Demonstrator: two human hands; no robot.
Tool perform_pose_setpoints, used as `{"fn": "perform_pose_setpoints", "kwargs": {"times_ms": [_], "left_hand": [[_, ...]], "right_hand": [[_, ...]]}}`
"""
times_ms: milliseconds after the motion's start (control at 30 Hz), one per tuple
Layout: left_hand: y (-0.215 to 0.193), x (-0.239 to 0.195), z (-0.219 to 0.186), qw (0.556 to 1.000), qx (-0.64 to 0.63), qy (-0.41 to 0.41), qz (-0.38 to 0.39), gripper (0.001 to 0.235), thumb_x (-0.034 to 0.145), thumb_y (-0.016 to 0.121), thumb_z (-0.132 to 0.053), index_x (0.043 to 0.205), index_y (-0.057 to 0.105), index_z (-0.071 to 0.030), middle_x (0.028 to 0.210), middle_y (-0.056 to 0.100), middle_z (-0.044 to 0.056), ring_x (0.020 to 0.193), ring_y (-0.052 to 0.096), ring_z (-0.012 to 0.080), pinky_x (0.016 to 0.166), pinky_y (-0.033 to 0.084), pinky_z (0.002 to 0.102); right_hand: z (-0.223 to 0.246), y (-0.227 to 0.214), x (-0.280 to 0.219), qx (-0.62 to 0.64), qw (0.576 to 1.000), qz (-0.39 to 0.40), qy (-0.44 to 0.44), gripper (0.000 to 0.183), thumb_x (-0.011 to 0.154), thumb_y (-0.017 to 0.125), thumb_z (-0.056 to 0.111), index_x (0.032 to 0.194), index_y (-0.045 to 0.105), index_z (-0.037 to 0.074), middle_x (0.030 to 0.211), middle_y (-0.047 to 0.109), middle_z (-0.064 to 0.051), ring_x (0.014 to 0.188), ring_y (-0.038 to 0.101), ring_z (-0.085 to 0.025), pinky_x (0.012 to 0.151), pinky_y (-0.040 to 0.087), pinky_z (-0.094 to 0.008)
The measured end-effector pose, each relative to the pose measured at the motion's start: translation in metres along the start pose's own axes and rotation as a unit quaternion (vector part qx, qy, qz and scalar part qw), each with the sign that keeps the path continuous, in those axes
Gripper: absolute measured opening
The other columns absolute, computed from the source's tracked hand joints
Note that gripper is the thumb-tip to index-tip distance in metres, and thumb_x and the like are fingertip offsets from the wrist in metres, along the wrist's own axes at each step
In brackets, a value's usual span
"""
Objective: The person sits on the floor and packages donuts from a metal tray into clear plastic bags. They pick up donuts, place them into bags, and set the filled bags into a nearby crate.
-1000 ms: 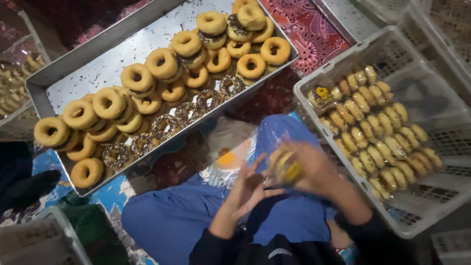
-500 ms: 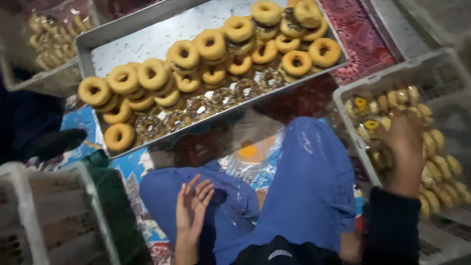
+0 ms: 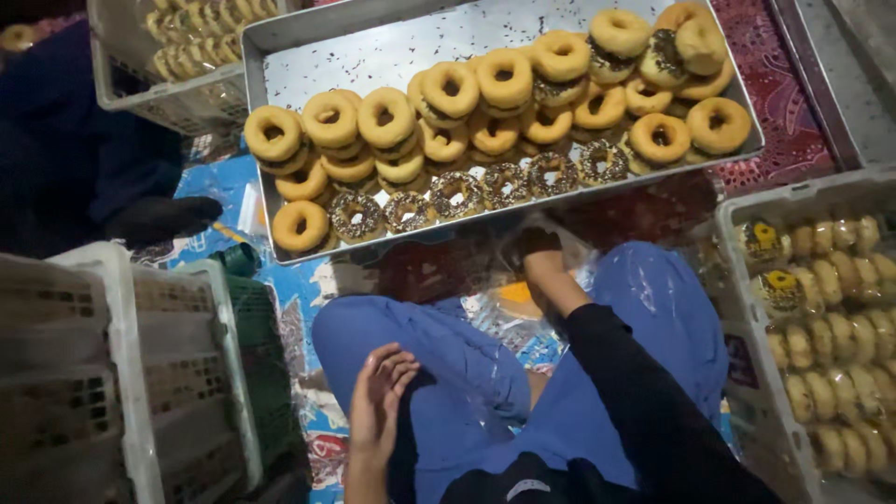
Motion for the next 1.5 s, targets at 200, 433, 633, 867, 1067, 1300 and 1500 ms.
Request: {"fn": "perform_pose_setpoints", "kwargs": {"times_ms": [200, 433, 633, 867, 1067, 1300, 1500], "left_hand": [[0.071, 0.056, 0.041, 0.954, 0.246, 0.172, -0.006, 0.044, 0.098, 0.059, -0.019, 0.136, 0.053, 0.003, 0.132, 0.062, 0.019, 0.123, 0.060, 0.0241, 0.100, 0.048, 0.036], [0.200, 0.057, 0.084, 0.736, 0.544, 0.361, 0.177, 0.027, 0.108, 0.061, -0.022, 0.131, 0.069, -0.010, 0.140, 0.066, 0.011, 0.138, 0.059, 0.0277, 0.124, 0.041, 0.041], [0.146, 0.052, 0.019, 0.925, -0.046, 0.341, 0.161, 0.070, 0.102, 0.052, -0.046, 0.162, 0.027, -0.019, 0.166, 0.025, 0.015, 0.153, 0.024, 0.0326, 0.125, 0.019, 0.051], [-0.084, 0.075, -0.103, 0.835, -0.415, 0.349, -0.092, 0.020, 0.106, 0.066, -0.025, 0.107, 0.061, -0.006, 0.107, 0.068, 0.015, 0.100, 0.066, 0.0269, 0.097, 0.057, 0.042], [-0.120, 0.070, -0.091, 0.807, -0.533, 0.193, -0.168, 0.026, 0.099, 0.063, -0.033, 0.102, 0.064, -0.007, 0.124, 0.062, 0.030, 0.117, 0.060, 0.0442, 0.097, 0.051, 0.060], [-0.068, 0.097, -0.059, 0.826, -0.543, 0.140, -0.058, 0.027, 0.101, 0.055, -0.027, 0.112, 0.062, -0.004, 0.136, 0.054, 0.036, 0.128, 0.052, 0.0502, 0.107, 0.045, 0.065], [0.058, 0.055, -0.031, 0.872, -0.425, 0.228, 0.088, 0.039, 0.097, 0.053, -0.016, 0.136, 0.053, -0.010, 0.149, 0.047, 0.027, 0.142, 0.045, 0.0459, 0.118, 0.037, 0.065]], "right_hand": [[0.024, -0.040, -0.030, -0.088, 0.981, 0.147, -0.094, 0.011, 0.087, 0.064, 0.021, 0.085, 0.075, 0.017, 0.093, 0.073, -0.008, 0.094, 0.069, -0.026, 0.101, 0.045, -0.047], [0.077, -0.196, -0.100, -0.078, 0.989, -0.002, -0.124, 0.033, 0.084, 0.059, 0.022, 0.115, 0.068, 0.017, 0.135, 0.062, -0.006, 0.136, 0.051, -0.024, 0.115, 0.026, -0.060], [0.173, -0.236, -0.059, 0.064, 0.986, -0.043, -0.150, 0.100, 0.071, 0.071, 0.055, 0.150, 0.040, 0.001, 0.161, 0.029, -0.025, 0.151, 0.022, -0.043, 0.121, 0.007, -0.063], [0.329, -0.202, 0.075, 0.190, 0.938, 0.064, -0.283, 0.033, 0.100, 0.069, 0.053, 0.115, 0.078, 0.025, 0.109, 0.071, -0.008, 0.105, 0.068, -0.031, 0.092, 0.056, -0.046], [0.361, -0.166, 0.151, 0.091, 0.934, 0.008, -0.347, 0.061, 0.070, 0.086, 0.029, 0.127, 0.066, 0.018, 0.116, 0.058, -0.017, 0.095, 0.065, -0.041, 0.074, 0.056, -0.050], [0.270, -0.248, 0.028, 0.534, 0.834, -0.015, -0.137, 0.074, 0.073, 0.090, 0.018, 0.134, 0.048, 0.009, 0.118, 0.067, -0.016, 0.107, 0.070, -0.024, 0.088, 0.059, -0.034], [0.238, -0.287, -0.097, 0.420, 0.890, -0.168, -0.060, 0.093, 0.058, 0.095, 0.015, 0.140, 0.052, 0.006, 0.108, 0.063, -0.012, 0.099, 0.065, -0.023, 0.087, 0.055, -0.034]]}}
Point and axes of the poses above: each hand's wrist, its own x-axis towards the middle knuckle, its own y-axis out of the palm, z = x × y, the point moved 4 cm from there along x, towards the middle knuckle
